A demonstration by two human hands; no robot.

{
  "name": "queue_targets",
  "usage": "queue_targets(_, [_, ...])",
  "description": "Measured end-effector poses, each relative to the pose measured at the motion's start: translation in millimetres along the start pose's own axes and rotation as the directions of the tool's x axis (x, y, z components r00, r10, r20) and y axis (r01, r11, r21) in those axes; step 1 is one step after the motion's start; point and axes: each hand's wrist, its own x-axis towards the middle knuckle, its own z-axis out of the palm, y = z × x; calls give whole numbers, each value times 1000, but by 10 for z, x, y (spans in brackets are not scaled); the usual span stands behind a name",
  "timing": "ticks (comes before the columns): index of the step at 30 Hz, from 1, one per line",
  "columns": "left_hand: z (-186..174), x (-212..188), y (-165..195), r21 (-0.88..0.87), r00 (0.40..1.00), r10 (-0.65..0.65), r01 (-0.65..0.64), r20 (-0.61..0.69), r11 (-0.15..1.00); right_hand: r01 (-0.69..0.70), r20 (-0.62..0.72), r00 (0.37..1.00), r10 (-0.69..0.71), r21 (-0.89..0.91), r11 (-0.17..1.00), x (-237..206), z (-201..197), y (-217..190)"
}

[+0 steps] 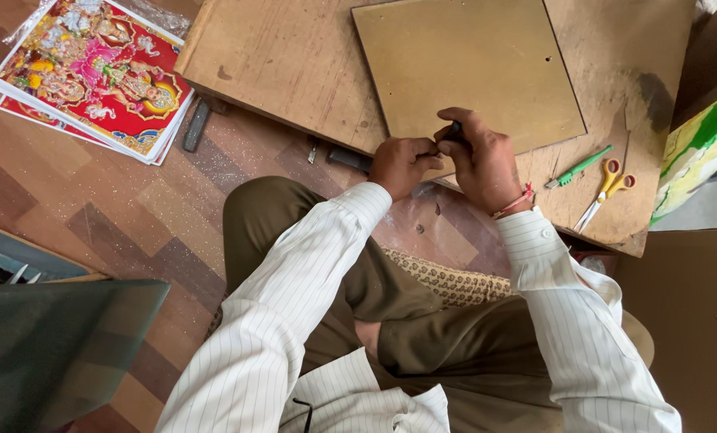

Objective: The person sits on the floor at a low workbench and fastens small nails along the edge of a square frame backing board, using a small hand tool to drive each fastener in. They reposition and turn the board between fasteners and work along its edges.

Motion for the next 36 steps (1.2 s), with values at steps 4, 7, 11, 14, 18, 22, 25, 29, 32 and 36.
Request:
queue_targets(4, [8,-5,8,-17,1000,6,-6,-1,1000,-5,24,1000,4,39,999,-9,-18,-4])
queue_targets(7, [27,-18,2,-16,999,43,-43,-15,999,8,26,1000,-9,42,999,-20,-19,14])
queue_targets(11, [47,-20,-12,16,996,74,-74,-46,997,18,21,1000,-19,40,999,-41,-13,57])
queue_targets(14, [49,-7,-22,25,1000,24,-24,-1,999,42,3,999,-42,0,999,-60,10,75])
queue_targets(18, [37,-20,-25,-3,999,48,-48,1,999,15,-65,998,-18,-41,999,-91,77,50])
queue_targets(22, [27,-18,-10,-8,1000,22,-23,-4,1000,51,5,999,-51,-12,999,-49,32,44])
queue_targets(25, [39,-5,15,-50,1000,-4,4,-1,999,49,69,996,-51,33,998,4,-62,66])
queue_targets(29, [42,-11,18,0,998,-51,51,26,999,36,103,994,-41,51,998,47,-87,87])
queue_targets(32, [40,-28,15,-76,999,-38,40,24,996,24,118,992,-34,89,996,48,-86,101])
queue_targets(36, [46,-19,20,-110,1000,-12,12,4,994,30,138,990,-40,72,997,41,-102,109])
